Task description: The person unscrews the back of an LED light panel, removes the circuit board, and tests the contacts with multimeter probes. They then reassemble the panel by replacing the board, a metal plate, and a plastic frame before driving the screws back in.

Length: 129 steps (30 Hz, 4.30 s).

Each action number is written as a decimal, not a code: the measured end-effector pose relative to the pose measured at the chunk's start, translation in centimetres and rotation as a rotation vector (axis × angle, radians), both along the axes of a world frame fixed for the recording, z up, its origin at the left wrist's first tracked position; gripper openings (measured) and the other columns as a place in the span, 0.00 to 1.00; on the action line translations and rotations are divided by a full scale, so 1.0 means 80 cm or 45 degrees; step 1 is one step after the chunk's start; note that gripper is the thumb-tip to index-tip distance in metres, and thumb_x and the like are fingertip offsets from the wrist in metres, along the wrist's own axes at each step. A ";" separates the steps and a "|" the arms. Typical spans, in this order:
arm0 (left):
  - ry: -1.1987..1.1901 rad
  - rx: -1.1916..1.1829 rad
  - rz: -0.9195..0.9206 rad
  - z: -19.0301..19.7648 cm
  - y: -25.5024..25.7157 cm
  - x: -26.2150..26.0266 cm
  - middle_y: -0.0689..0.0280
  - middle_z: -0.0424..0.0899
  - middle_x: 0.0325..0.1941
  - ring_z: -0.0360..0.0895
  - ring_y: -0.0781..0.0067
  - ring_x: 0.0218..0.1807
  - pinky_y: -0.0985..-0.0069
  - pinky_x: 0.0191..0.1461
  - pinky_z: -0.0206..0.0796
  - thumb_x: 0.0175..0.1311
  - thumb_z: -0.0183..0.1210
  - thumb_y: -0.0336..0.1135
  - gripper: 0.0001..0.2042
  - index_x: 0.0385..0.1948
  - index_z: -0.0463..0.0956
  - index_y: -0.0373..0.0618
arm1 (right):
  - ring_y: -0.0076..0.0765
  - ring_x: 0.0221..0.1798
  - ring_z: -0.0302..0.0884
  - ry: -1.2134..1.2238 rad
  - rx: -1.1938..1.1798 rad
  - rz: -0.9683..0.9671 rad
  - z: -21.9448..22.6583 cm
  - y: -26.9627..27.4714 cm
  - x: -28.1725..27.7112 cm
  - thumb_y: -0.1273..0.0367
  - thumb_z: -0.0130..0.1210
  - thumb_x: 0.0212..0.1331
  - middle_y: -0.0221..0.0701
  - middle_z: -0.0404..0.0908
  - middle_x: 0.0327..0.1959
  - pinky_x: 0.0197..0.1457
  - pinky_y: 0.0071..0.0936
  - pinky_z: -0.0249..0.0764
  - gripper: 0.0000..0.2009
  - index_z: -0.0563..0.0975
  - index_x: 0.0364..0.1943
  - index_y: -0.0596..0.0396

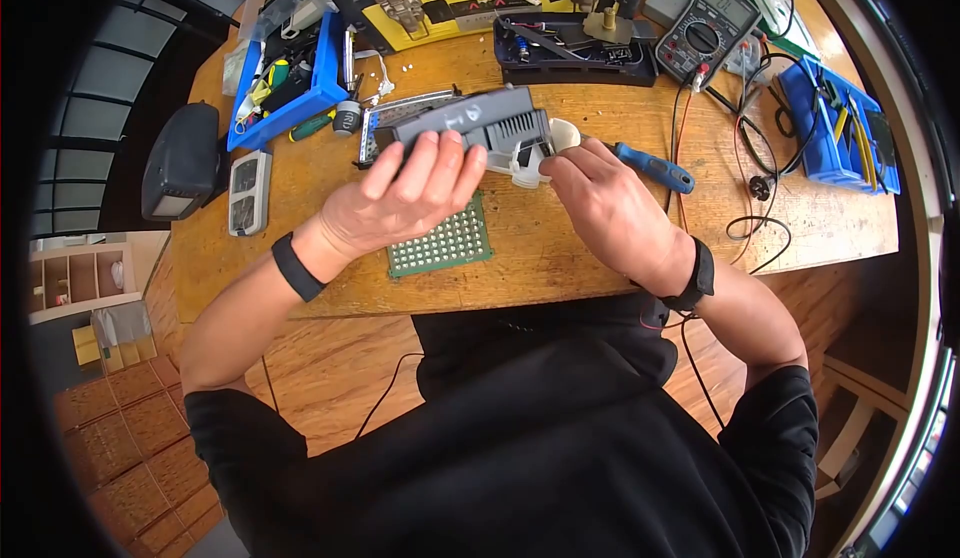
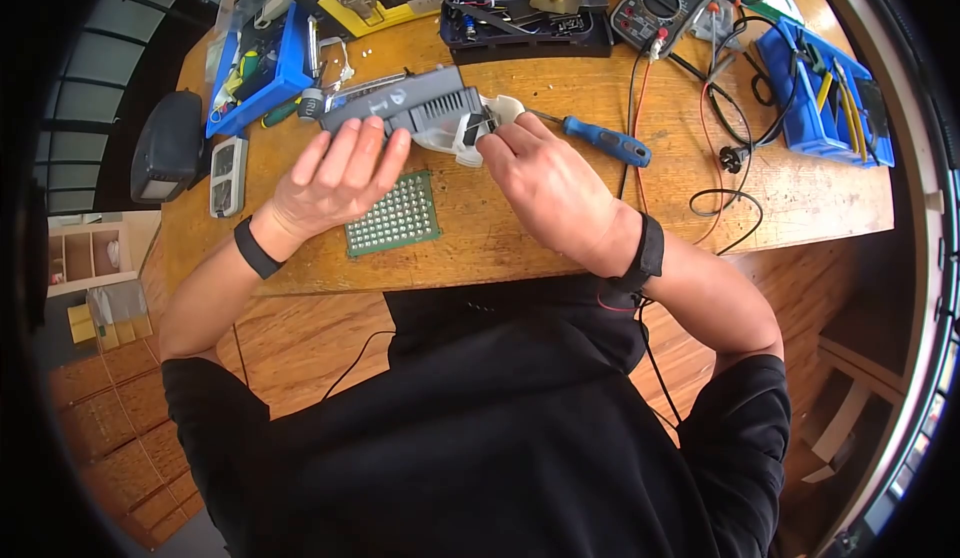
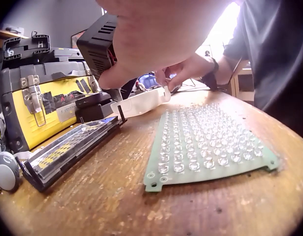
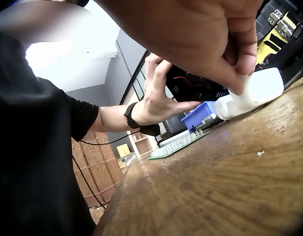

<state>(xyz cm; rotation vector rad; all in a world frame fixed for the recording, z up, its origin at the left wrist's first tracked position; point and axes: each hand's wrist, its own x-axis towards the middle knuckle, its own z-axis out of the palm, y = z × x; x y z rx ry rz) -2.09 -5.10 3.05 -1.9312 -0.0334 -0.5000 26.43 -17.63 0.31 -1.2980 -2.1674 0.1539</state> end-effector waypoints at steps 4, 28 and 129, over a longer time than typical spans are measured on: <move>-0.095 -0.270 0.160 0.014 -0.004 -0.001 0.67 0.81 0.65 0.75 0.68 0.70 0.63 0.74 0.64 0.73 0.64 0.44 0.26 0.73 0.76 0.56 | 0.51 0.49 0.80 -0.041 0.007 0.005 0.000 -0.002 0.002 0.81 0.59 0.57 0.40 0.81 0.42 0.55 0.42 0.80 0.13 0.78 0.47 0.62; -0.096 -0.097 0.014 -0.001 -0.006 -0.008 0.74 0.82 0.65 0.76 0.73 0.68 0.67 0.73 0.63 0.75 0.66 0.49 0.22 0.68 0.79 0.64 | 0.50 0.48 0.78 -0.094 -0.026 0.026 0.001 0.000 0.000 0.79 0.59 0.55 0.40 0.78 0.40 0.54 0.42 0.80 0.12 0.75 0.44 0.61; -0.479 -1.152 0.280 0.075 -0.035 0.024 0.57 0.76 0.64 0.76 0.52 0.64 0.55 0.64 0.65 0.36 0.87 0.40 0.48 0.69 0.77 0.46 | 0.49 0.31 0.89 0.529 0.164 -0.156 0.018 0.058 -0.025 0.75 0.70 0.67 0.41 0.88 0.30 0.34 0.37 0.82 0.06 0.82 0.40 0.60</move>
